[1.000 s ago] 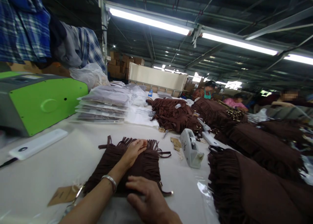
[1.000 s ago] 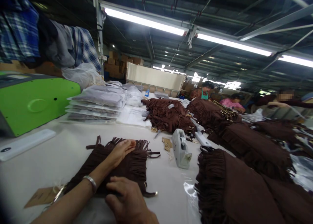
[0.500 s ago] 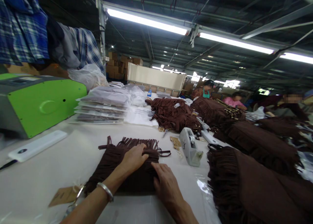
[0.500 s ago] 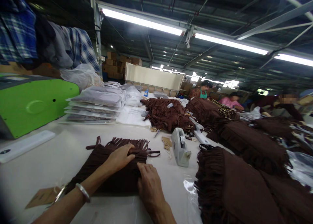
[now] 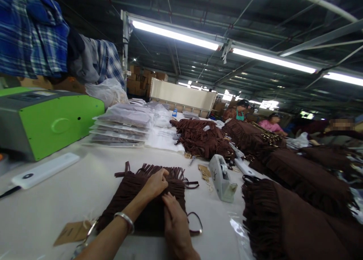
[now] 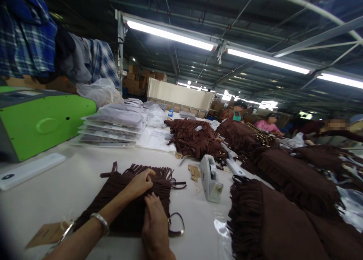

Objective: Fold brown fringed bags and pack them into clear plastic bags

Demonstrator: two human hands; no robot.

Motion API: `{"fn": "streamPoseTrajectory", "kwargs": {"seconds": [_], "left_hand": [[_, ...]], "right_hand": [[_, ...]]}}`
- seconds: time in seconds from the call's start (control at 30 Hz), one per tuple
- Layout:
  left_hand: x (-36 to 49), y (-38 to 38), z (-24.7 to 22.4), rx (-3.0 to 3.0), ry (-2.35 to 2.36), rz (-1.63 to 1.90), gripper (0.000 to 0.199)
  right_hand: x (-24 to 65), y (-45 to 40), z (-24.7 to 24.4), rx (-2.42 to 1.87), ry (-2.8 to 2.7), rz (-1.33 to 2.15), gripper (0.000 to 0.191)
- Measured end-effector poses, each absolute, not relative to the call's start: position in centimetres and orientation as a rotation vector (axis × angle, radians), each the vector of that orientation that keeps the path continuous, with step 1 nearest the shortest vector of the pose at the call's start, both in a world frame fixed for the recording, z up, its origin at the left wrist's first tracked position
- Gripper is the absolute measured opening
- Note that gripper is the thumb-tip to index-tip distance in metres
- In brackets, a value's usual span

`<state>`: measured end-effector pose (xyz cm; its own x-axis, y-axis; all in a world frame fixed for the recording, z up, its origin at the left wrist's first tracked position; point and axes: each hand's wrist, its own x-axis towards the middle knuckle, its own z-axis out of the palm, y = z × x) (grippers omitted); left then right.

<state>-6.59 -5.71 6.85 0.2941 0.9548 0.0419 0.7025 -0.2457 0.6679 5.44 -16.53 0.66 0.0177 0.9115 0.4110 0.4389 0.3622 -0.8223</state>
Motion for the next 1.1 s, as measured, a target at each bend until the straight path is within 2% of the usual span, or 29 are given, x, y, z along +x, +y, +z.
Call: {"fn": "streamPoseTrajectory", "kwargs": {"seconds": [0.07,0.17,0.2,0.23,0.33,0.4,0.47,0.53,0.6,0.67,0.73,0.83,0.97,1.1], "left_hand": [[-6.8,-5.5,7.0,2.040,1.477,0.607,0.036],[-7.0,-5.5,7.4,2.105,1.483,0.626,0.029],[-6.9,-5.5,7.5,2.136,1.484,0.632,0.025],[-6.8,-5.6,7.6,2.167,1.485,0.633,0.021],[-6.0,-5.8,7.7,2.229,1.510,0.592,0.020],[-5.2,-5.7,7.5,2.254,1.540,0.555,0.022],[-4.5,-5.6,7.3,2.281,1.559,0.519,0.020],[-3.9,-5.4,7.1,2.310,1.572,0.482,0.014],[-3.6,-5.2,7.0,2.327,1.596,0.441,0.012],[-3.6,-5.1,7.1,2.335,1.625,0.396,0.014],[-4.2,-5.0,7.2,2.344,1.644,0.359,0.014],[-5.6,-4.9,7.7,2.385,1.640,0.344,0.015],[-6.4,-5.9,8.9,2.472,1.640,0.398,0.026],[-4.6,-8.4,8.2,2.660,1.438,0.528,0.040]], "right_hand": [[3.7,-17.2,0.1,-1.218,-1.692,0.591,0.052],[1.7,-18.0,-0.2,-1.209,-1.887,0.563,0.082],[1.3,-18.2,-0.2,-1.180,-1.947,0.525,0.085],[1.3,-18.4,-0.1,-1.131,-1.990,0.467,0.081],[2.4,-19.0,0.2,-0.985,-1.960,0.223,0.046],[4.0,-19.0,0.3,-1.058,-1.882,0.077,0.037],[5.4,-18.6,0.2,-1.249,-1.867,-0.009,0.043],[6.0,-18.1,-0.3,-1.405,-1.923,-0.030,0.058],[5.9,-17.7,-0.8,-1.470,-2.008,0.002,0.072],[5.8,-17.6,-0.9,-1.477,-2.052,0.061,0.078],[6.4,-17.7,-0.1,-1.465,-2.018,0.133,0.067],[9.7,-17.8,2.1,-1.495,-1.884,0.213,0.039],[15.1,-17.5,4.1,-1.702,-1.950,0.183,0.030],[16.2,-17.2,3.2,-1.880,-2.141,0.069,0.018]]}}
